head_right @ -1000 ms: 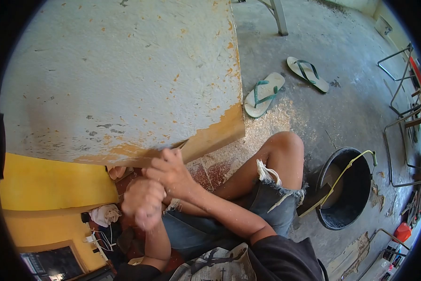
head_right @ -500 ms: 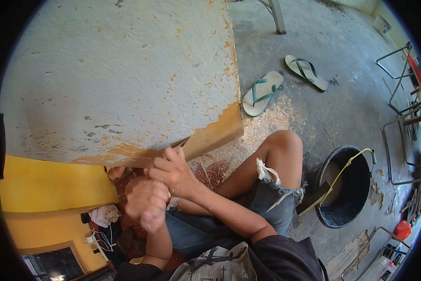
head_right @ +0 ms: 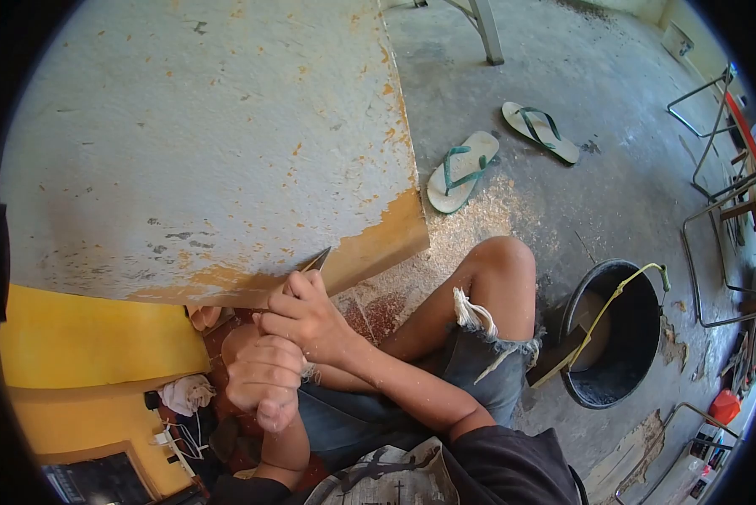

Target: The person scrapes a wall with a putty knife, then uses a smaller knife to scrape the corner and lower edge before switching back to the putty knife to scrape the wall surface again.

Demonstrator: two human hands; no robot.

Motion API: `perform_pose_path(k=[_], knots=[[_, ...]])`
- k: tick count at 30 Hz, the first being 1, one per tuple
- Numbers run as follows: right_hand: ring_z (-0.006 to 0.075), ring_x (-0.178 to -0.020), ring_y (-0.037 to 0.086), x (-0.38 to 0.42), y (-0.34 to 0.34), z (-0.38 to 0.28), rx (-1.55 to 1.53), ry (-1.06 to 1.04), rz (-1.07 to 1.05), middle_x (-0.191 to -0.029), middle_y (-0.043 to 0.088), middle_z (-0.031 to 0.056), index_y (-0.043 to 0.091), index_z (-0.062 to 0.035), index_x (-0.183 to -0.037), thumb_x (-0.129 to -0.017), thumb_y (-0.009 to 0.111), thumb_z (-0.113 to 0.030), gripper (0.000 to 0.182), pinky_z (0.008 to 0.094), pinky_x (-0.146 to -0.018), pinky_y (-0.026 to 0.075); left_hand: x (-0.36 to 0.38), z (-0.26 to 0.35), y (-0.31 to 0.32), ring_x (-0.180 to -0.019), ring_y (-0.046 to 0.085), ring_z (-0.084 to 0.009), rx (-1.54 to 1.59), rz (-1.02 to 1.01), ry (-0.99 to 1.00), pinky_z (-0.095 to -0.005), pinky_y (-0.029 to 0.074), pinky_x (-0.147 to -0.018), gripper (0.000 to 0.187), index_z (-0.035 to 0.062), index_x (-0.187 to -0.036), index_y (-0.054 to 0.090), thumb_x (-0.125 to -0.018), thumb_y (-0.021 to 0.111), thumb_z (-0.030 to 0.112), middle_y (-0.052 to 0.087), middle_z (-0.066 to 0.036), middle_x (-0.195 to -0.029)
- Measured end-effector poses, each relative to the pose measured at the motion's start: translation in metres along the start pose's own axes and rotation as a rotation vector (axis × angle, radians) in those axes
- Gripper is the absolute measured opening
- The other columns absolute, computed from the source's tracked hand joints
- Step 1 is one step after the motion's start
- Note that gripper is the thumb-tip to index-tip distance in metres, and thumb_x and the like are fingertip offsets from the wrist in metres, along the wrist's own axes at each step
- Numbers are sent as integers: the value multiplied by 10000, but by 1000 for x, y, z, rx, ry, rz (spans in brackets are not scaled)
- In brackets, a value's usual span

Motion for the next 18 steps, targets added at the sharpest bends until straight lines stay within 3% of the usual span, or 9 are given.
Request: perform_pose_path(k=[1,3,5,8,9,11,13,15,18], knots=[[240,-874,460,-2,-1,-1,2,-29,8,-855,523,-9,696,-150,-937,-830,699,-200,117,422,-788,331,3,-5,-1,-405,478,-216,0,-3,-2,-354,447,-467,598,62,-490,380,-1038,517,259,452,-52,-469],[235,-874,461,3,0,8,36,2,-26,-864,532,-9,697,-149,-945,-832,694,-186,119,416,-794,335,5,-21,-7,-403,490,-204,45,148,-196,-334,471,-479,582,50,-488,415,-1005,549,281,467,-45,-464],[232,-876,465,6,-1,8,39,73,-47,-854,528,-8,698,-149,-935,-840,695,-188,103,415,-794,336,2,-19,-6,-403,487,-203,32,129,-196,-333,471,-479,579,47,-487,420,-1002,548,280,467,-45,-466],[237,-876,466,1,-6,4,4,30,-15,-836,518,-10,696,-148,-901,-849,710,-196,72,421,-788,328,-3,-6,4,-407,469,-212,15,-17,-5,-350,444,-464,608,61,-485,381,-1038,528,267,442,-51,-468],[238,-871,464,-1,-7,4,1,10,-16,-830,514,-11,695,-147,-890,-852,714,-192,62,423,-788,328,0,-10,2,-407,469,-212,13,-19,-8,-350,444,-464,608,61,-485,381,-1038,528,267,442,-51,-468],[237,-864,463,2,-2,10,19,36,-4,-829,511,-13,691,-145,-884,-851,709,-168,44,419,-797,333,6,-24,-5,-407,490,-196,15,124,-201,-330,469,-470,602,50,-488,412,-1023,544,293,465,-44,-466],[238,-866,466,3,-3,7,19,86,-36,-829,511,-11,685,-142,-875,-850,707,-171,44,417,-800,336,4,-21,-3,-402,485,-196,22,110,-191,-328,467,-467,609,51,-483,409,-1024,543,295,462,-44,-463],[243,-871,464,5,-2,2,-36,74,-4,-829,509,-8,677,-141,-867,-855,703,-181,49,418,-793,332,0,-6,4,-398,466,-209,-29,-3,-42,-345,436,-456,629,65,-476,361,-1040,532,285,432,-42,-460],[245,-864,456,1,1,7,7,52,-19,-827,502,-3,677,-141,-869,-857,700,-175,43,418,-796,334,4,-14,-2,-403,484,-210,-23,66,-151,-347,454,-462,633,62,-472,375,-1036,540,299,446,-47,-462]])
Point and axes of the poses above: each hand's wrist, its own x-axis away from the middle knuckle, its own y-axis out of the palm, z = x × y, the point moved 2 cm from there along -x, towards the middle knuckle
